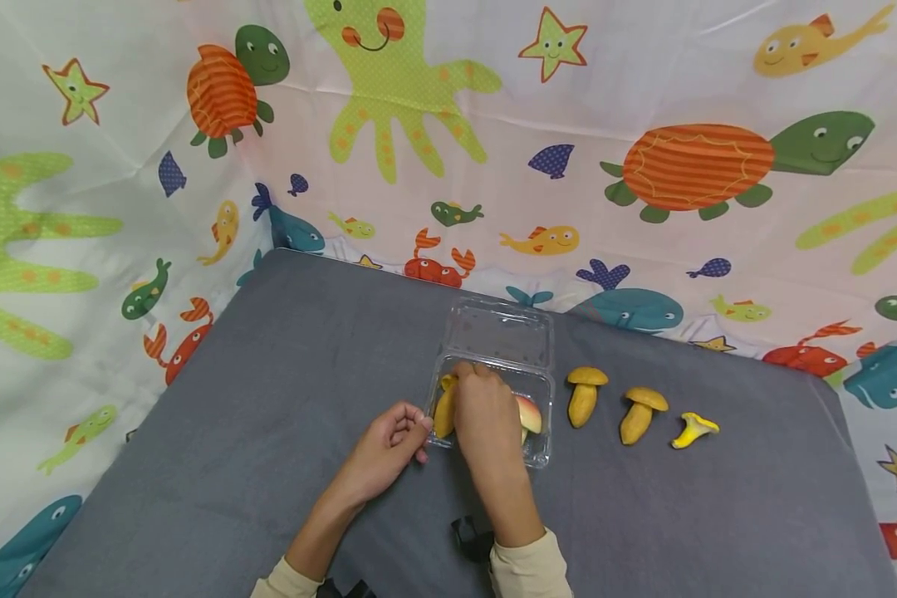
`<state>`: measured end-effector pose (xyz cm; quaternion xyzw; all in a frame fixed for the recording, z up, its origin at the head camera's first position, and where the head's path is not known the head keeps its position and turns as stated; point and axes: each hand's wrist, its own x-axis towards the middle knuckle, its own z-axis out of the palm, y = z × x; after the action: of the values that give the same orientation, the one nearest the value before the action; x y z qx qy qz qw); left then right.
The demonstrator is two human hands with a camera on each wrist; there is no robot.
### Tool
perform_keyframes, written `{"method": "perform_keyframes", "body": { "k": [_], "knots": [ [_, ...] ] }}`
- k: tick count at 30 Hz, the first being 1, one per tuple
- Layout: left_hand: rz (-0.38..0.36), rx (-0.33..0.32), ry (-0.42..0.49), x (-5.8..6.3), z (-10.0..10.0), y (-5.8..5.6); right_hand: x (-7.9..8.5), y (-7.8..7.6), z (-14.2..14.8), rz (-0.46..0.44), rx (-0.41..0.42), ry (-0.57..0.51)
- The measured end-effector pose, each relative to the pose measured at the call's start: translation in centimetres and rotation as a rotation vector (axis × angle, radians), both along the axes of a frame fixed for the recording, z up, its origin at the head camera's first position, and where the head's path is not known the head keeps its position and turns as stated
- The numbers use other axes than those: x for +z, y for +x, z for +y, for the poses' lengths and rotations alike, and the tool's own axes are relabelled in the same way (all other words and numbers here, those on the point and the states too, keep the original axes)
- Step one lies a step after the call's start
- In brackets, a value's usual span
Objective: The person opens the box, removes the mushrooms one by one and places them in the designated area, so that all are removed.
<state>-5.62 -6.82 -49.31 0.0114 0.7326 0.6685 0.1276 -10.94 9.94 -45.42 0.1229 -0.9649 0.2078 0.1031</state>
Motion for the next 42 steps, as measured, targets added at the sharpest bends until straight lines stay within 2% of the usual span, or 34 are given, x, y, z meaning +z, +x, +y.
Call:
{"method": "perform_keyframes", "body": {
  "k": [7, 16, 32, 42],
  "knots": [
    [0.006, -0.002, -0.005, -0.1, 0.0, -0.1, -0.1, 0.0, 0.2, 0.002, 0.006, -0.013],
    [-0.003, 0.001, -0.006, 0.0, 0.0, 0.0, -0.2, -0.2, 0.5, -0.038, 0.0, -0.028],
    [0.003, 0.018, -0.001, -0.1, 0.1, 0.0, 0.2, -0.2, 0.9, 0.036, 0.022, -0.08],
    [-0.006, 0.008, -0.015, 0.0, 0.1, -0.1, 1.2, 0.2, 1.2, 0.08, 0.003, -0.125]
  ]
}}
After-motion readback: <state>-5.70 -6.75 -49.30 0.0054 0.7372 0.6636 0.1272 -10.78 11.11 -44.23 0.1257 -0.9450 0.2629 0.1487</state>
